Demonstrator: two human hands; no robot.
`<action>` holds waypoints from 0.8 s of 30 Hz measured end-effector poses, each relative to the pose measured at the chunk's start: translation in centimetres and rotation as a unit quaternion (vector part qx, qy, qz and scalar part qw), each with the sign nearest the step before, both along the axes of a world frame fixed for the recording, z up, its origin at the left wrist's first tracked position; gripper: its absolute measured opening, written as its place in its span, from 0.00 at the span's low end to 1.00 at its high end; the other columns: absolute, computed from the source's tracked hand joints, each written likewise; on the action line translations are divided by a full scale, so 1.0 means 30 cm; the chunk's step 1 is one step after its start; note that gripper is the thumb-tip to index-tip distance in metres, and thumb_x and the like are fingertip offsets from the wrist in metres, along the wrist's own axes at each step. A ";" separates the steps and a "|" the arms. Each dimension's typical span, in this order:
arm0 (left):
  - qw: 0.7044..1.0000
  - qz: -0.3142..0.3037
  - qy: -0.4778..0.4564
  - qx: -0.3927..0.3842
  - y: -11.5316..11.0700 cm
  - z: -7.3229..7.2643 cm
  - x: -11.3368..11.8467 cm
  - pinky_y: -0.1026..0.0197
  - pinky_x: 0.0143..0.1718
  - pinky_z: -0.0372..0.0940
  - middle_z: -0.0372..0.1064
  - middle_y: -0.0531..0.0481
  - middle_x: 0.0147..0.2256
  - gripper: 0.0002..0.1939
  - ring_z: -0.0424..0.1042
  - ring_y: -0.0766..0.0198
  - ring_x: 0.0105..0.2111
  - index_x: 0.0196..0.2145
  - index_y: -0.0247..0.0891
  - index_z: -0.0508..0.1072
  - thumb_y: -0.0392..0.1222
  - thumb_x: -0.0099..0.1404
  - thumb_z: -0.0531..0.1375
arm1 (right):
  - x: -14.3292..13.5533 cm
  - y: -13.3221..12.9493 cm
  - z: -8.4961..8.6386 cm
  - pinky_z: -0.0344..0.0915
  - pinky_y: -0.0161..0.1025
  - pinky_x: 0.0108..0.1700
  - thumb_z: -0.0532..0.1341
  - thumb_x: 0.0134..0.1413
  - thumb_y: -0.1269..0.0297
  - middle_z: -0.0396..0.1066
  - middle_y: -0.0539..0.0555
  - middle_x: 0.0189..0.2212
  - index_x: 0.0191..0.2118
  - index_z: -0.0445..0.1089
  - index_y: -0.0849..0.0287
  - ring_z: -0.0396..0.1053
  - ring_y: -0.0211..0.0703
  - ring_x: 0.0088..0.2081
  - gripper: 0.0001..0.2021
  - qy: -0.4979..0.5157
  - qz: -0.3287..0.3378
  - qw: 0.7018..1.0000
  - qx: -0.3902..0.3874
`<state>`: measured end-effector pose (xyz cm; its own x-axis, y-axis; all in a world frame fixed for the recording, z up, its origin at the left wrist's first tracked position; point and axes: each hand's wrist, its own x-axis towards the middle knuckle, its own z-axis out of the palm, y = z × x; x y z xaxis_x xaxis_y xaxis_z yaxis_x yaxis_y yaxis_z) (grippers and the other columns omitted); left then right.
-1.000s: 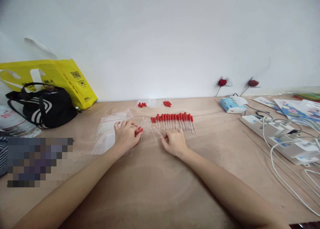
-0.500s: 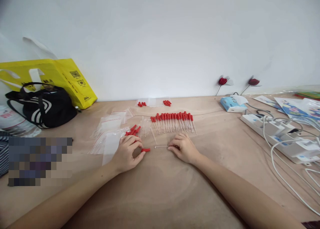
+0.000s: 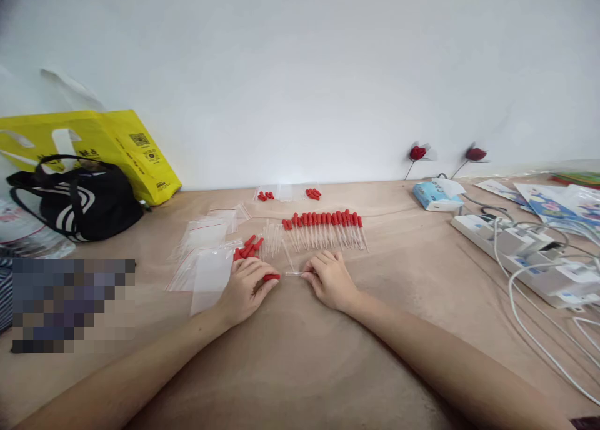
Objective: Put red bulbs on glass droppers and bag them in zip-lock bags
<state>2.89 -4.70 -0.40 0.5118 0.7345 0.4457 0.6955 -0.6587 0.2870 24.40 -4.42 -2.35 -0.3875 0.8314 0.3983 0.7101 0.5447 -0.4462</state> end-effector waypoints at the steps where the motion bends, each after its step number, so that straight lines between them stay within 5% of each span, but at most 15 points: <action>1: 1.000 0.002 -0.001 -0.003 0.000 0.002 0.000 0.56 0.40 0.51 0.71 0.53 0.31 0.05 0.65 0.63 0.35 0.31 0.39 0.70 0.39 0.61 0.54 | -0.007 -0.007 0.003 0.49 0.40 0.38 0.54 0.54 0.66 0.68 0.51 0.27 0.29 0.64 0.59 0.62 0.39 0.33 0.06 -0.003 -0.001 1.000 0.006; 24: 0.999 -0.002 -0.045 -0.016 0.003 -0.015 -0.002 0.55 0.40 0.47 0.70 0.55 0.26 0.06 0.67 0.66 0.30 0.30 0.39 0.70 0.39 0.61 0.53 | -0.046 -0.041 -0.005 0.46 0.38 0.39 0.51 0.55 0.69 0.70 0.50 0.28 0.32 0.64 0.60 0.62 0.35 0.28 0.05 0.028 0.078 0.996 0.035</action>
<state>2.84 -4.61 -0.86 0.4734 0.7471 0.4666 0.6631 -0.6510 0.3694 23.03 -5.65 -2.51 -0.4855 0.7319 0.4781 0.5887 0.6780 -0.4402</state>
